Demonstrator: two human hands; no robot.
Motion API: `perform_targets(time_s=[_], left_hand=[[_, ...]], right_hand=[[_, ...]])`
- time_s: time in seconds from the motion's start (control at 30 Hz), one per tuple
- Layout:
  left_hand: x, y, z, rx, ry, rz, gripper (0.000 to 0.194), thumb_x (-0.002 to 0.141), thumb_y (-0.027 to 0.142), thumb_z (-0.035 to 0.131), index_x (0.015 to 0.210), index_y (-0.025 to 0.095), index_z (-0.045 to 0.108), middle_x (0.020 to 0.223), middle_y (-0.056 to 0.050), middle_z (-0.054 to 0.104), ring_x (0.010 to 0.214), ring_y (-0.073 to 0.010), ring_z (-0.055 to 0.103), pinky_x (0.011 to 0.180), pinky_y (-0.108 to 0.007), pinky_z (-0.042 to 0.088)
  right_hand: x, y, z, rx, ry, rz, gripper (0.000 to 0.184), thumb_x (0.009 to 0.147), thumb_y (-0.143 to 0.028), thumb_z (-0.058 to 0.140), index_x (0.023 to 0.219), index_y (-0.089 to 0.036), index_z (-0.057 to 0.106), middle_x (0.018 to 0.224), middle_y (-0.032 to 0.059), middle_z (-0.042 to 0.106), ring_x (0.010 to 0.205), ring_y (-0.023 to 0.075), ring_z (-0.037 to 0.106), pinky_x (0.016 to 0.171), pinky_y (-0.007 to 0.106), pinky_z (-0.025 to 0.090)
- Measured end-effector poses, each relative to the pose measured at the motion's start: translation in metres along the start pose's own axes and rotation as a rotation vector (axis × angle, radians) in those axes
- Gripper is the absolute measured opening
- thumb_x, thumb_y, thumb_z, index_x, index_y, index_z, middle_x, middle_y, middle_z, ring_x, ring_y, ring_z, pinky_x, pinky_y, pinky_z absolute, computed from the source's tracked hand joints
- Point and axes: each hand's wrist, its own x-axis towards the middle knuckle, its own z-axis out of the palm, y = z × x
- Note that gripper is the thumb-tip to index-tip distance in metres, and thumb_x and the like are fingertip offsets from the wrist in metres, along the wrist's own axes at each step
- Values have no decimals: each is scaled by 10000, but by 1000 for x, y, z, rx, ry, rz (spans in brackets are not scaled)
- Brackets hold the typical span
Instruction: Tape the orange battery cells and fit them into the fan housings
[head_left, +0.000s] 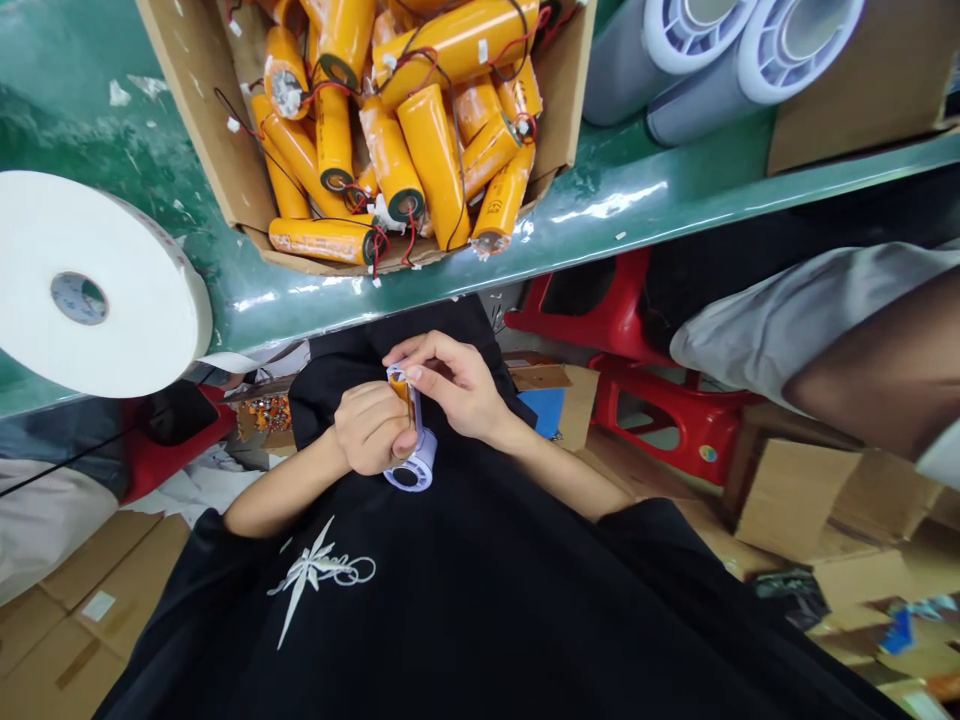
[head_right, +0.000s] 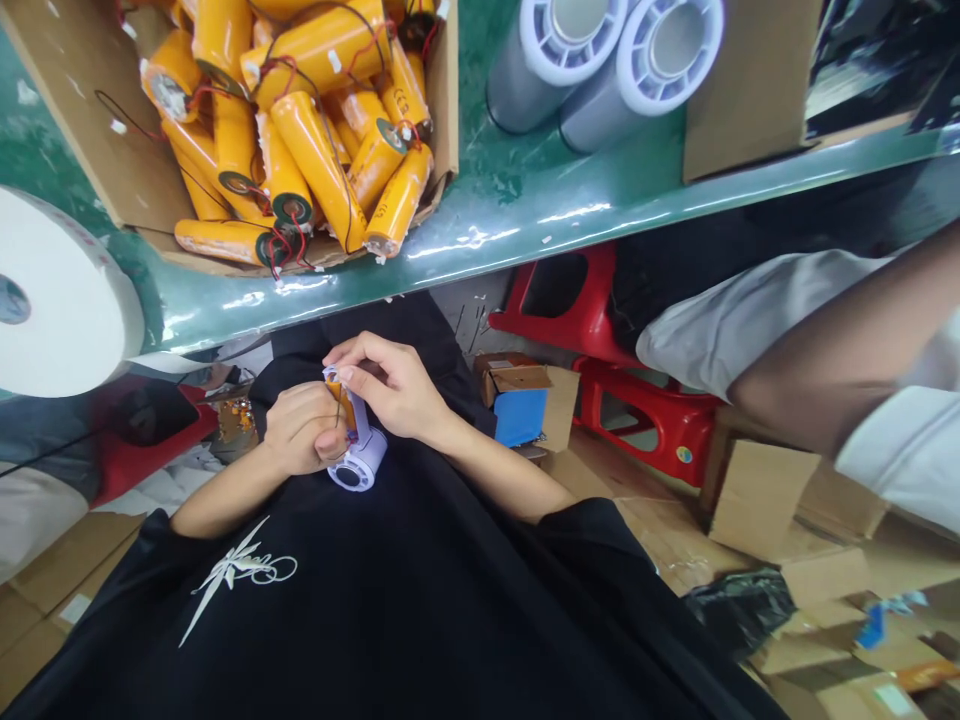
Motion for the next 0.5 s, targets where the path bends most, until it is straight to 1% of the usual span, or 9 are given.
perform_targets(time_s=[0.17,0.33,0.43,0.5], left_hand=[[-7,-3,1,-44,-35,-12,539,1146,324,443,628,224,553,552,-11,571,490,-140,562,499,-304,494],[-20,-3,-2,-64,-164,-75,536,1142,398,475,653,230,616,562,-15,585,511,-157,591,534,-328,546],[-25,-1,-3,-14,-239,-112,592,1155,447,429,639,234,625,551,-27,584,508,-170,609,530,-340,568],[-24,-1,-4,15,-262,-108,604,1163,441,406,636,235,620,546,-27,586,504,-166,618,523,-328,566]], right_hand=[[1,9,0,38,10,39,413,996,-636,752,931,-232,694,1097,70,831,983,217,785,855,366,637],[1,15,-2,49,23,67,429,983,-652,760,911,-235,685,1076,64,825,997,221,779,872,375,637],[0,16,-3,52,27,92,452,973,-673,761,905,-234,678,1069,65,823,1009,230,779,892,391,643],[0,15,-2,58,32,95,454,973,-673,760,907,-232,677,1067,65,821,1000,227,778,886,389,644]])
